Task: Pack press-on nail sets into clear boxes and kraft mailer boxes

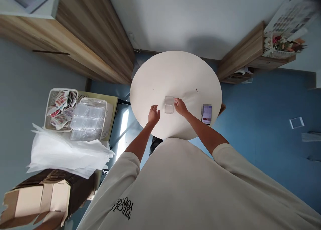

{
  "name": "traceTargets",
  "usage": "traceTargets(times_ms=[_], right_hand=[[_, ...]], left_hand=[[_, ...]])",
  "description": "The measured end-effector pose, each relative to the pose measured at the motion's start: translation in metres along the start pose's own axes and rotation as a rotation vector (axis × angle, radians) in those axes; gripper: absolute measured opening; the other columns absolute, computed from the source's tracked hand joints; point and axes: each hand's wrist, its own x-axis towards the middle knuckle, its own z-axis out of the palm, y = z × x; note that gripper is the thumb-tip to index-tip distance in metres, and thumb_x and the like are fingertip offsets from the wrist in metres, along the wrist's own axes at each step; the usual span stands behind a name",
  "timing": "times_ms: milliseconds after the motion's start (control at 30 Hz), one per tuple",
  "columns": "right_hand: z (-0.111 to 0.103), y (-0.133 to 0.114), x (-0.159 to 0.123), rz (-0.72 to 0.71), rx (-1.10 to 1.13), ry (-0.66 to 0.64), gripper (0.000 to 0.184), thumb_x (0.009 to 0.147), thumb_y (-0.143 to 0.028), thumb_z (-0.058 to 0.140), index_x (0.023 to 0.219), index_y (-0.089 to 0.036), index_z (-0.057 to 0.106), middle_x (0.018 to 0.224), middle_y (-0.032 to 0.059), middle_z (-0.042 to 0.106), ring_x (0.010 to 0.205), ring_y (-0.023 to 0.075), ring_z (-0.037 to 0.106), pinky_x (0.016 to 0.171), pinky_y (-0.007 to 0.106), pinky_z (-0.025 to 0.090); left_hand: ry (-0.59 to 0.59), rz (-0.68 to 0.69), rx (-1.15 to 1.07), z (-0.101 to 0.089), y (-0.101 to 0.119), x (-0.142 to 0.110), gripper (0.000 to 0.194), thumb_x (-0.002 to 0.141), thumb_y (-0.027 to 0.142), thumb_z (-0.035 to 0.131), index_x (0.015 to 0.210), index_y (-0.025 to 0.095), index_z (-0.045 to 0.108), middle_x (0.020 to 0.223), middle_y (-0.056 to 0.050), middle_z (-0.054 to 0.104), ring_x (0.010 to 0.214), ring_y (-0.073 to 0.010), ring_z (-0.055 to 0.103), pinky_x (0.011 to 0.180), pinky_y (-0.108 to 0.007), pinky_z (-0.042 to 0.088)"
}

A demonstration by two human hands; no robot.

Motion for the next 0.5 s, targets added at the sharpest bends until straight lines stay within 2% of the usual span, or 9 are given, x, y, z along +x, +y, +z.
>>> traceTargets(times_ms=[100, 233, 367, 500], right_hand=[[0.0, -0.018, 0.001, -0.086, -0.015, -0.012, 0.044, 0.101, -0.026, 0.045, 0.142, -0.02, 0.06, 0.141, 0.0168, 0.062, 0.109, 0.0257, 0.069, 0.105, 0.047, 0.056], [0.015, -0.06, 0.008, -0.209, -0.012, -0.08, 0.043, 0.101, -0.025, 0.045, 0.14, -0.019, 0.061, 0.143, 0.0165, 0.061, 0.108, 0.0227, 0.07, 0.105, 0.042, 0.056], [0.042, -0.118, 0.014, -0.335, 0.015, -0.131, 0.041, 0.101, -0.025, 0.047, 0.139, -0.02, 0.063, 0.144, 0.0155, 0.061, 0.109, 0.0213, 0.07, 0.104, 0.04, 0.056], [0.078, -0.176, 0.018, -0.433, 0.042, -0.182, 0.04, 0.1, -0.026, 0.048, 0.136, -0.023, 0.066, 0.143, 0.0137, 0.063, 0.108, 0.0213, 0.07, 0.102, 0.041, 0.057]], left_hand=[[0.071, 0.019, -0.028, -0.022, 0.006, -0.007, 0.045, 0.1, 0.018, 0.053, 0.144, 0.022, 0.062, 0.143, -0.016, 0.062, 0.123, -0.03, 0.066, 0.113, -0.05, 0.051], [0.174, 0.044, -0.067, -0.062, 0.012, -0.015, 0.043, 0.099, 0.019, 0.057, 0.14, 0.022, 0.065, 0.137, -0.015, 0.067, 0.123, -0.0298, 0.066, 0.113, -0.048, 0.051], [0.277, 0.076, -0.061, -0.113, 0.004, -0.02, 0.043, 0.098, 0.016, 0.057, 0.139, 0.02, 0.066, 0.133, -0.015, 0.07, 0.124, -0.0297, 0.066, 0.115, -0.046, 0.05], [0.365, 0.087, -0.061, -0.169, -0.015, -0.023, 0.043, 0.097, 0.017, 0.057, 0.138, 0.019, 0.067, 0.133, -0.015, 0.07, 0.126, -0.0312, 0.065, 0.116, -0.046, 0.049]])
